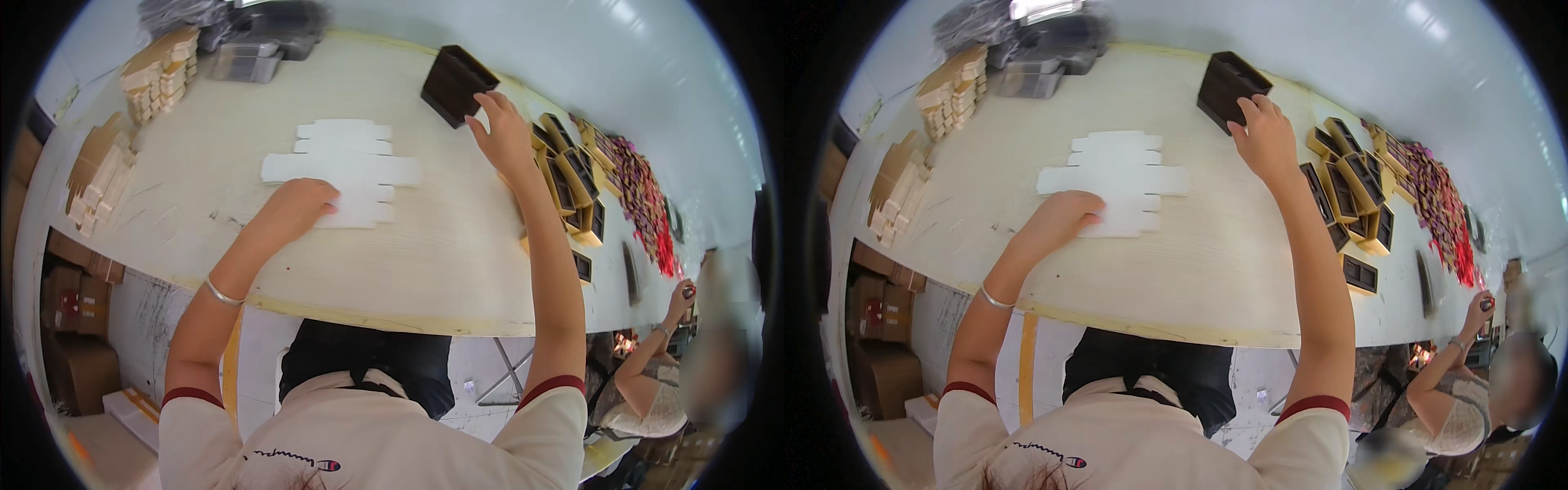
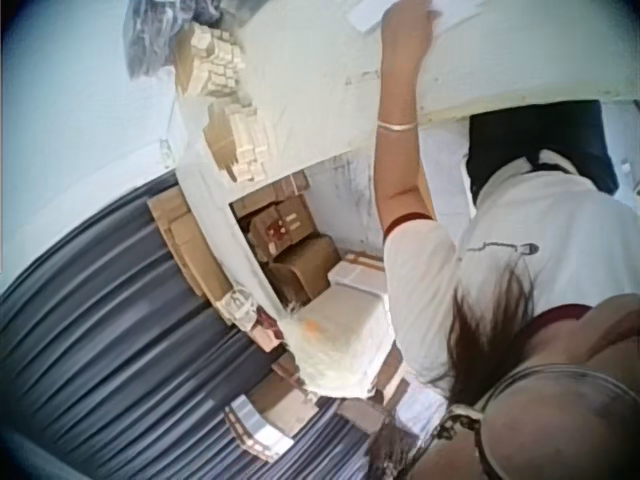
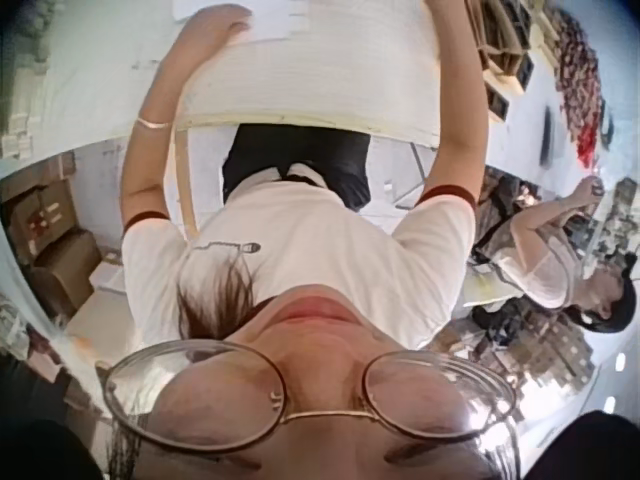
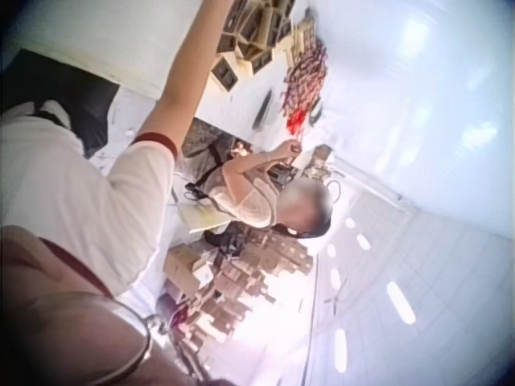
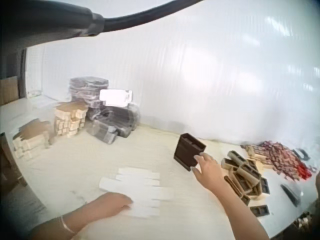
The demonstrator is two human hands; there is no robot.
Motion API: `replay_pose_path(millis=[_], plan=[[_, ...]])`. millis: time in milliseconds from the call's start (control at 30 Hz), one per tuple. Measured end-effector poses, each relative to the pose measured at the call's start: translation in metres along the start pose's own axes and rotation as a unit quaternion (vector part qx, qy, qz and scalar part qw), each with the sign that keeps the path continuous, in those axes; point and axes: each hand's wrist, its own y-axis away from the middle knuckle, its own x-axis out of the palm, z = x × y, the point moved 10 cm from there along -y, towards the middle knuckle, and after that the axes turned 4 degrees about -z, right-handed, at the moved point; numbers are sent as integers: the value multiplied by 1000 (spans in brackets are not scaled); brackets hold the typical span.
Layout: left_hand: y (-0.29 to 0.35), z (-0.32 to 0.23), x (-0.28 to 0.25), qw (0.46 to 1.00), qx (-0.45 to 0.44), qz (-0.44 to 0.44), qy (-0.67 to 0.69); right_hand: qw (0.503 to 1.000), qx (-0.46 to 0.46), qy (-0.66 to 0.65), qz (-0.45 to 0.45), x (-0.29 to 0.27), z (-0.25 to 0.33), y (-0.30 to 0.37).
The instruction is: The person assembles small rectangular boxes from flat white cardboard pieces. They fold the cardboard into box shapes, insert dark brown plastic trays, and place the completed boxes on the table. The process is repeated multiple times.
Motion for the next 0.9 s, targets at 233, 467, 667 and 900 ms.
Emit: replay_pose_path(millis=[233, 467, 667, 900], plan=[[31, -11, -4, 998, 45, -45, -11, 943, -192, -195, 188, 54, 151, 81], [18, -12, 0, 997, 19, 69, 17, 946, -114, -249, 173, 59, 148, 115], [27, -39, -39, 980, 79, -167, -70, 960, -73, -261, 70, 24, 143, 97], [106, -164, -30, 910, 271, -303, -75, 963, -209, -131, -107, -116, 164, 178]])
